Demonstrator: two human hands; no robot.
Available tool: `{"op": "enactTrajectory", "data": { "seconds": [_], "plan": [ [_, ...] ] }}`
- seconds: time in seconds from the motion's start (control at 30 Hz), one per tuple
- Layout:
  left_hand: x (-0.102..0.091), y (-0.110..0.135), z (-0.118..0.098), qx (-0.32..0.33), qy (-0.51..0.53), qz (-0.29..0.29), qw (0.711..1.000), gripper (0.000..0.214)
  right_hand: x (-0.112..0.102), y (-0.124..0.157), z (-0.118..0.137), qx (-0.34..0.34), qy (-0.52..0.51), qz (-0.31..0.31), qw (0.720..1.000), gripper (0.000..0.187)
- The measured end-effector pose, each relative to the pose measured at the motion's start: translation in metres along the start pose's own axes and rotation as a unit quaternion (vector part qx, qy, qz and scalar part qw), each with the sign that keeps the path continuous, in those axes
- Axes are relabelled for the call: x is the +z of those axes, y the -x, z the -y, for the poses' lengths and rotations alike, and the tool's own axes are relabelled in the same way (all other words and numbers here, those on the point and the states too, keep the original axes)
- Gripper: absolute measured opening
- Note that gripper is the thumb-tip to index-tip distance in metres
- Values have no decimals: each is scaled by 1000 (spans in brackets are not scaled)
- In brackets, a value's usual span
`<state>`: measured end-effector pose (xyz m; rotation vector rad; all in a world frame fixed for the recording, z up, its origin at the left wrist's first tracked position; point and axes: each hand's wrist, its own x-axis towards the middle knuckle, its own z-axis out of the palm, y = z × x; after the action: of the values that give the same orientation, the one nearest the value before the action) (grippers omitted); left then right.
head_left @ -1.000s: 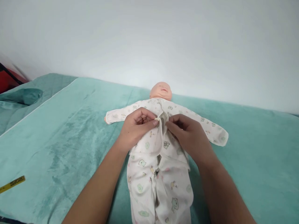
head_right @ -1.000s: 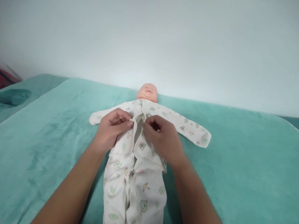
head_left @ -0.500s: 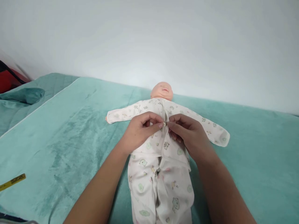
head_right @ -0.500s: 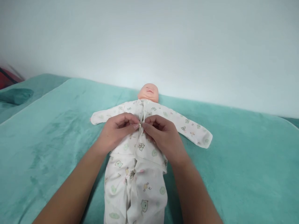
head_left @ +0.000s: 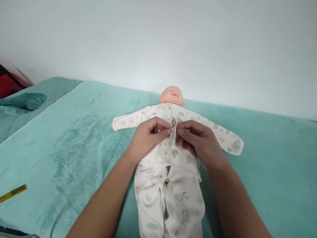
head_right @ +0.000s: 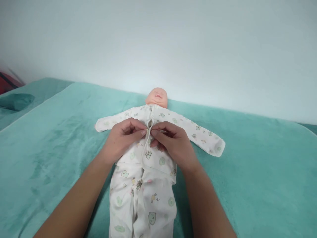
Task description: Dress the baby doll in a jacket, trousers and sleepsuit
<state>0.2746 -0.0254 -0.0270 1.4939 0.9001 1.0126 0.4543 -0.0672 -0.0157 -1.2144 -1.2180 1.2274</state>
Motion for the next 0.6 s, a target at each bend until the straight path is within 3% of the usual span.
{"op": "enactTrajectory", "data": {
  "seconds": [0.33,0.6],
  "plan": [
    [1,0,-4,-28,-2,-2,1000,17,7,4,12,39,98,-15,994,19],
    [-2,1,-8,8,-68,23,997,15,13,7,13,46,128,-29,990,23]
  ]
}}
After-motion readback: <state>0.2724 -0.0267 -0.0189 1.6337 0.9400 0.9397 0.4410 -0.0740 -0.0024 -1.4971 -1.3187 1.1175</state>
